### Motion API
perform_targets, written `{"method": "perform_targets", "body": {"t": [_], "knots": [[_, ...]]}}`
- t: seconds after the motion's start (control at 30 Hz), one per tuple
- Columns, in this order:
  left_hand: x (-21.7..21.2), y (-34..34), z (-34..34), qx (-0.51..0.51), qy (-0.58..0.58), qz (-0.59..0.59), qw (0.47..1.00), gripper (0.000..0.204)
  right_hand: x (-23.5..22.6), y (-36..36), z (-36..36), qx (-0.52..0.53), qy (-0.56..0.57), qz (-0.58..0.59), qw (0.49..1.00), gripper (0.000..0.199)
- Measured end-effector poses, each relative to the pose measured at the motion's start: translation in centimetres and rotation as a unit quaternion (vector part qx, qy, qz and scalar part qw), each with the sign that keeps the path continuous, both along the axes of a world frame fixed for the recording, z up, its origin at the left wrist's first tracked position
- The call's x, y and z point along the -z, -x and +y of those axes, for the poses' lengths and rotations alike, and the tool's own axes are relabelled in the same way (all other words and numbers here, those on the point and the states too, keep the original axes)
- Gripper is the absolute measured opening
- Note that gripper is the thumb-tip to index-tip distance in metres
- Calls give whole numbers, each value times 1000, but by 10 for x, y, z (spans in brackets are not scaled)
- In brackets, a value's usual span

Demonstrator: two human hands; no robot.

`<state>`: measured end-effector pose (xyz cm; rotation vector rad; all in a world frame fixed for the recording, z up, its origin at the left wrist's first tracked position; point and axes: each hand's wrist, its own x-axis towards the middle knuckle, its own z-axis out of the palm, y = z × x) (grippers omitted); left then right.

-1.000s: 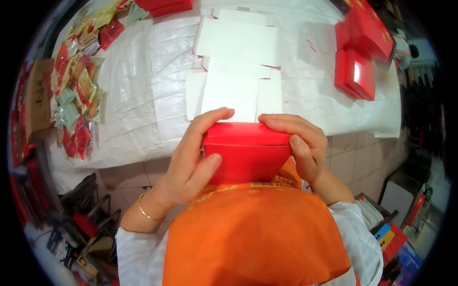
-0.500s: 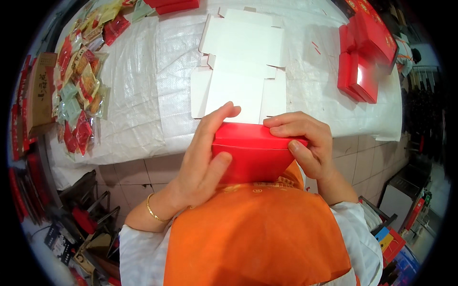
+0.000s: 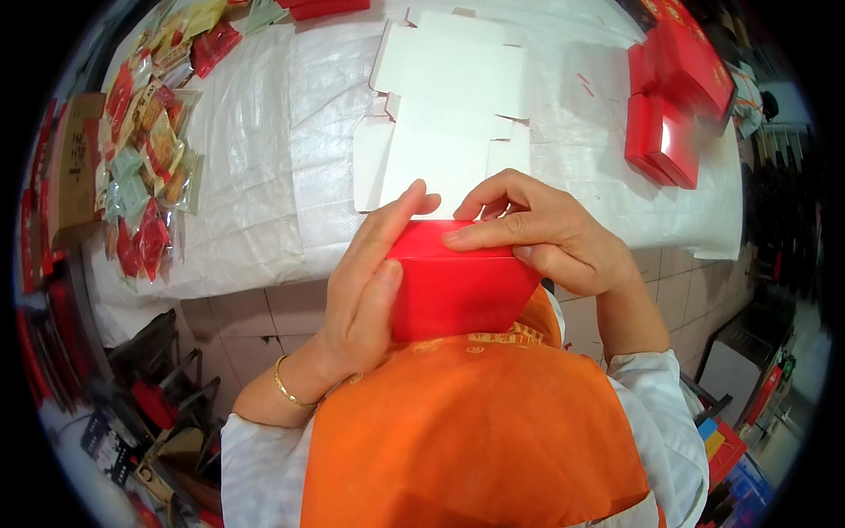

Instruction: The person assembles small red boxes from flat white cardboard sheets. They fold the sheets along pre-scored lines to form the box shape, insert small packaged items into the boxes, and then close the lids. The finished boxes are stacked on the table.

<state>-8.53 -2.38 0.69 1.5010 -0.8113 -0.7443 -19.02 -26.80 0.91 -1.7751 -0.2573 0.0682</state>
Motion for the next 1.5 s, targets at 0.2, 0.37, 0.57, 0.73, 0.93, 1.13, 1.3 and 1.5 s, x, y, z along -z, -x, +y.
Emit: {"method": "perform_targets", "body": {"t": [0.2, 0.37, 0.57, 0.73, 0.93, 1.13, 1.3, 1.5], "knots": [[4, 3, -4, 1, 7, -56, 998, 58, -6, -1, 7, 11, -7, 25, 1000, 57], [24, 7, -12, -27, 41, -100, 994, 45, -13, 3, 21, 58, 97, 43, 993, 52], [27, 13, -16, -67, 40, -69, 995, 36, -22, 1, 19, 61, 151, 77, 984, 48], [34, 4, -13, -39, 59, -46, 996, 24, -4, 16, 7, 89, 96, 31, 991, 38], [45, 7, -15, -49, 69, -25, 996, 20, 19, 24, 31, 199, -24, 11, 980, 34], [51, 14, -20, -79, 23, -72, 994, 19, 34, 23, 29, 217, -20, -19, 976, 30], [46, 16, -35, -85, 23, -49, 995, 23, 58, 29, 40, 315, -89, -18, 945, 36], [48, 20, -71, -82, 0, -12, 997, 25, 78, 69, 53, 410, -128, 4, 903, 71]]}}
